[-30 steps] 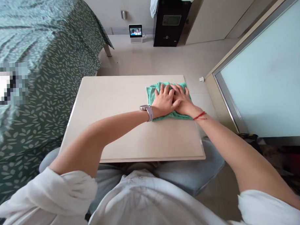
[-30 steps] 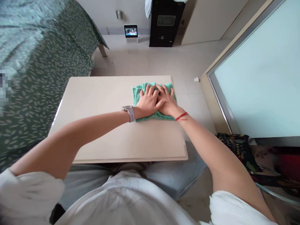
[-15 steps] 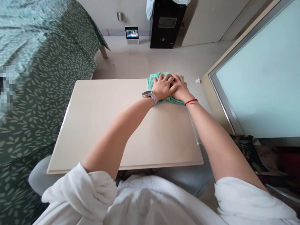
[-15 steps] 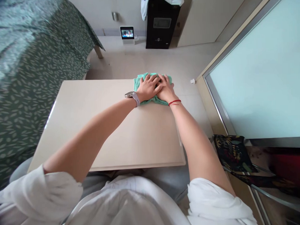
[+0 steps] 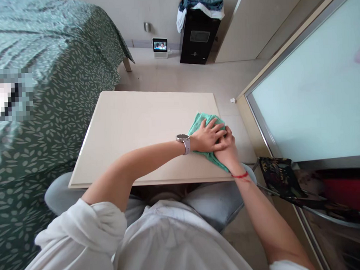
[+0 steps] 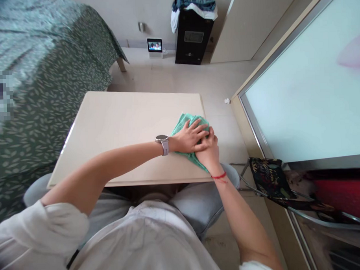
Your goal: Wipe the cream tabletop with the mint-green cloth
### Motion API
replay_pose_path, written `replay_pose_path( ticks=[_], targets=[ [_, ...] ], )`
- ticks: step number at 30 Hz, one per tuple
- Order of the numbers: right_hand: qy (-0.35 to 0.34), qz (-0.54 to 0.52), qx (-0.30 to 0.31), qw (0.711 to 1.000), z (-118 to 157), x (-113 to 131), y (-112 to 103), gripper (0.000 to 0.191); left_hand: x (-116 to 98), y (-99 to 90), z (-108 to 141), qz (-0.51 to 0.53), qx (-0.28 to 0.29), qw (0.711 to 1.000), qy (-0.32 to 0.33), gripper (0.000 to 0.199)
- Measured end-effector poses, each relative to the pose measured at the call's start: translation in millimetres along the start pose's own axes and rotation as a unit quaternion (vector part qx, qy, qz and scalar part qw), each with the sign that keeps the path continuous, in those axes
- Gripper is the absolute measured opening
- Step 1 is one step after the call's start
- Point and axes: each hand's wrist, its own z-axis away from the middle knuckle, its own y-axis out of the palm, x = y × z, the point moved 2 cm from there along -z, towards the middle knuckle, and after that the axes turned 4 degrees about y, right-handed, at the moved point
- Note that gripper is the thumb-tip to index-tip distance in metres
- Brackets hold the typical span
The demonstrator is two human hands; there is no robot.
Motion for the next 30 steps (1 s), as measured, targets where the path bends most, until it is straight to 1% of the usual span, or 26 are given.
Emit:
replay_pose_path(
  ticks=[3, 5, 7, 10, 12, 13, 15, 17, 20, 26, 28, 30],
  targets=[
    [0.015, 0.044, -0.003, 0.999, 56, 5, -17, 0.074, -38, 8.7, 22, -0.001, 0.001, 1.000, 0.027, 0.071],
    [0.024, 0.079, -0.005, 0.997, 86, 17, -29, 0.075, -59, 13.0, 40, 0.003, 0.002, 0.999, 0.033, 0.072],
    [0.024, 0.117, -0.014, 0.993, 110, 33, -37, 0.075, -74, 15.9, 61, 0.009, 0.006, 1.000, 0.028, 0.074],
    [-0.010, 0.155, -0.031, 0.987, 129, 56, -39, 0.073, -87, 16.7, 92, 0.018, 0.013, 1.000, 0.000, 0.078],
    [-0.052, 0.153, -0.027, 0.987, 127, 66, -36, 0.076, -86, 14.2, 106, 0.022, 0.015, 0.999, -0.030, 0.080],
    [-0.073, 0.146, -0.017, 0.986, 122, 69, -33, 0.078, -83, 12.2, 110, 0.024, 0.018, 0.998, -0.047, 0.080],
    [-0.108, 0.129, 0.017, 0.986, 102, 70, -25, 0.082, -71, 7.4, 110, 0.027, 0.023, 0.996, -0.078, 0.081],
    [-0.131, 0.110, 0.055, 0.984, 73, 68, -16, 0.084, -51, 1.8, 101, 0.030, 0.017, 0.994, -0.105, 0.080],
    [-0.147, 0.080, 0.088, 0.982, 15, 65, -1, 0.084, -9, -6.8, 79, 0.029, -0.007, 0.990, -0.136, 0.077],
    [-0.153, 0.060, 0.112, 0.980, -115, 69, 31, 0.076, 83, -24.9, 26, 0.014, -0.047, 0.982, -0.184, 0.065],
    [-0.153, 0.064, 0.123, 0.978, -150, 72, 38, 0.071, 107, -30.4, 12, 0.013, -0.055, 0.977, -0.206, 0.062],
    [-0.151, 0.070, 0.131, 0.977, -176, 74, 42, 0.067, 124, -34.6, 1, 0.013, -0.064, 0.973, -0.223, 0.062]
  ],
)
